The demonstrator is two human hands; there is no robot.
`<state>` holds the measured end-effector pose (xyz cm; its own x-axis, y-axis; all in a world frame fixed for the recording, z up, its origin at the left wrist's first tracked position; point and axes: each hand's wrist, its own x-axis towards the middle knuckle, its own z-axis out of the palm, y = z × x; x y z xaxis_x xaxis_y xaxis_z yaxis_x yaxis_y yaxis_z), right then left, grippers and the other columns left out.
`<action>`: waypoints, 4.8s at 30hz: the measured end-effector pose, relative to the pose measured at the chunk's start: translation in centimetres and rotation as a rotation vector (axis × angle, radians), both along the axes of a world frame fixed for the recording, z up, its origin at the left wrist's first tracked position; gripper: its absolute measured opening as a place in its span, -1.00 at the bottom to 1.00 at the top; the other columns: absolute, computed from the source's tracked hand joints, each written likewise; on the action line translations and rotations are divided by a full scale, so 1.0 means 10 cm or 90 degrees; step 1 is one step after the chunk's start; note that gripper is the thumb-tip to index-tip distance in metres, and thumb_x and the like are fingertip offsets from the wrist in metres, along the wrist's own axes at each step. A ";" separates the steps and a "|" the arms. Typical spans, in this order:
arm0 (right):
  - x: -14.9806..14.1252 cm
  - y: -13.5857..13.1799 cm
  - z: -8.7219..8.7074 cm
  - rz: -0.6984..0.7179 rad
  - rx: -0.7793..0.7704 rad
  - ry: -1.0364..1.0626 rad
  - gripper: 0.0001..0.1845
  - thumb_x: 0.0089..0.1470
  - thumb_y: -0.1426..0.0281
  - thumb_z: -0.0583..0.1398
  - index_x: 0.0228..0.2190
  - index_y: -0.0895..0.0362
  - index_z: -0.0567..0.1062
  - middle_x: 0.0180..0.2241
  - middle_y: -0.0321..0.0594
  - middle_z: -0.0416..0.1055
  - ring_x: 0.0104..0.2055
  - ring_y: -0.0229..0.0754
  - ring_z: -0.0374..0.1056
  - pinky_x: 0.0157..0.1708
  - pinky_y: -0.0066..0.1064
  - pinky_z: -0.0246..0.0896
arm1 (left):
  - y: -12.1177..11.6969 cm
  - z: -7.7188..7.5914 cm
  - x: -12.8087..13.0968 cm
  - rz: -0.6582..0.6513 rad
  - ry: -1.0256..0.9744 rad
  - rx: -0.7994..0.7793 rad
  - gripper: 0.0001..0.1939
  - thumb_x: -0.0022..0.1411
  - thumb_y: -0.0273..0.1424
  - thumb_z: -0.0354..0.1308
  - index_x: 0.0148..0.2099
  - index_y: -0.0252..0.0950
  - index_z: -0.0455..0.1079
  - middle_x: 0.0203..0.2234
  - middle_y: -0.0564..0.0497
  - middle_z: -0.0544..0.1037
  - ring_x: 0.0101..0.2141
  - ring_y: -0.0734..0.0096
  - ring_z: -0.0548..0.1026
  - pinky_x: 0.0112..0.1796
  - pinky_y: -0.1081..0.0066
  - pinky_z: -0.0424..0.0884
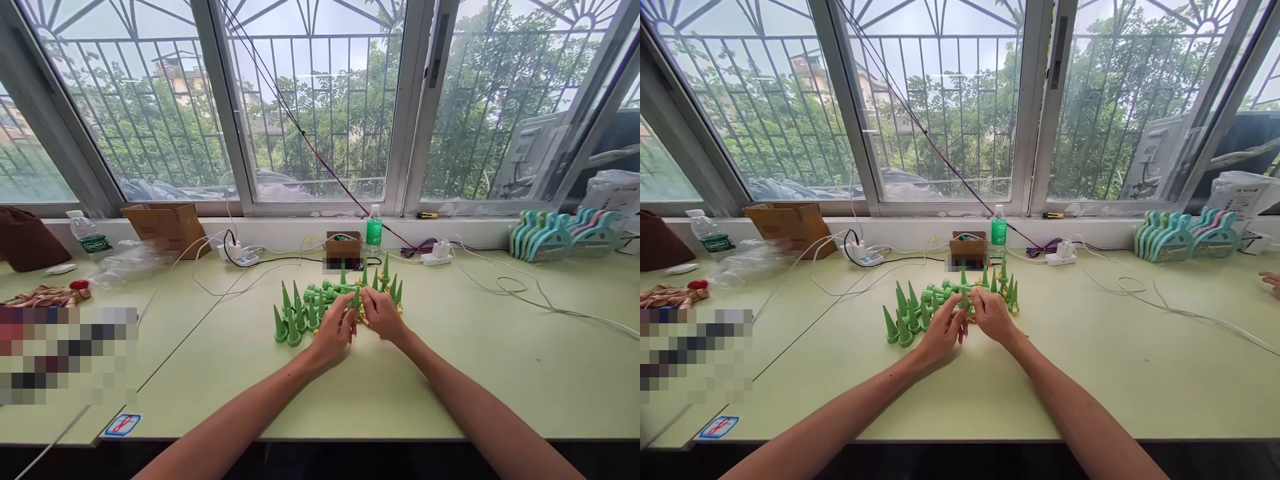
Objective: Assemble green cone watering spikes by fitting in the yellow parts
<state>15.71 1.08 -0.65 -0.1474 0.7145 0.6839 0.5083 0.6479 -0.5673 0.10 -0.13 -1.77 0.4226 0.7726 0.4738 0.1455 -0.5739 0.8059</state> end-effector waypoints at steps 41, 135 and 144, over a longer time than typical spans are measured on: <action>0.01 0.01 0.02 0.001 0.011 0.011 -0.63 0.30 0.24 -0.08 -0.54 0.07 0.07 -0.66 -0.43 0.03 -0.62 -0.32 -0.05 -0.57 -0.45 -0.11 | 0.03 0.17 0.05 -0.052 -0.166 -0.243 -0.56 0.18 0.00 0.11 -0.39 -0.26 0.12 -0.70 0.18 0.27 -0.70 0.51 0.36 -0.68 0.51 0.25; 0.12 -0.05 0.00 0.000 -0.113 0.036 -0.65 0.26 0.11 -0.04 -0.45 0.08 0.25 -0.68 -0.42 0.11 -0.66 -0.30 0.08 -0.61 -0.48 -0.03 | -0.04 0.19 0.09 0.013 -0.067 -0.160 -0.60 0.16 -0.02 0.11 -0.33 -0.29 0.26 -0.49 0.07 0.39 -0.69 0.60 0.32 -0.70 0.53 0.17; 0.12 -0.05 0.00 -0.004 -0.108 0.023 -0.66 0.27 0.15 -0.03 -0.46 0.08 0.24 -0.67 -0.42 0.12 -0.64 -0.31 0.05 -0.59 -0.47 -0.04 | -0.05 0.21 0.07 0.051 -0.037 -0.149 -0.67 0.13 -0.10 0.17 -0.26 -0.27 0.30 -0.63 0.12 0.34 -0.69 0.54 0.29 -0.65 0.50 0.16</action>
<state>16.93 0.59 -0.62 -0.1208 0.8206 0.5586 0.4896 0.5387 -0.6856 0.83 -0.63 0.32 0.3326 0.8941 0.3000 0.1322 -0.3591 0.9239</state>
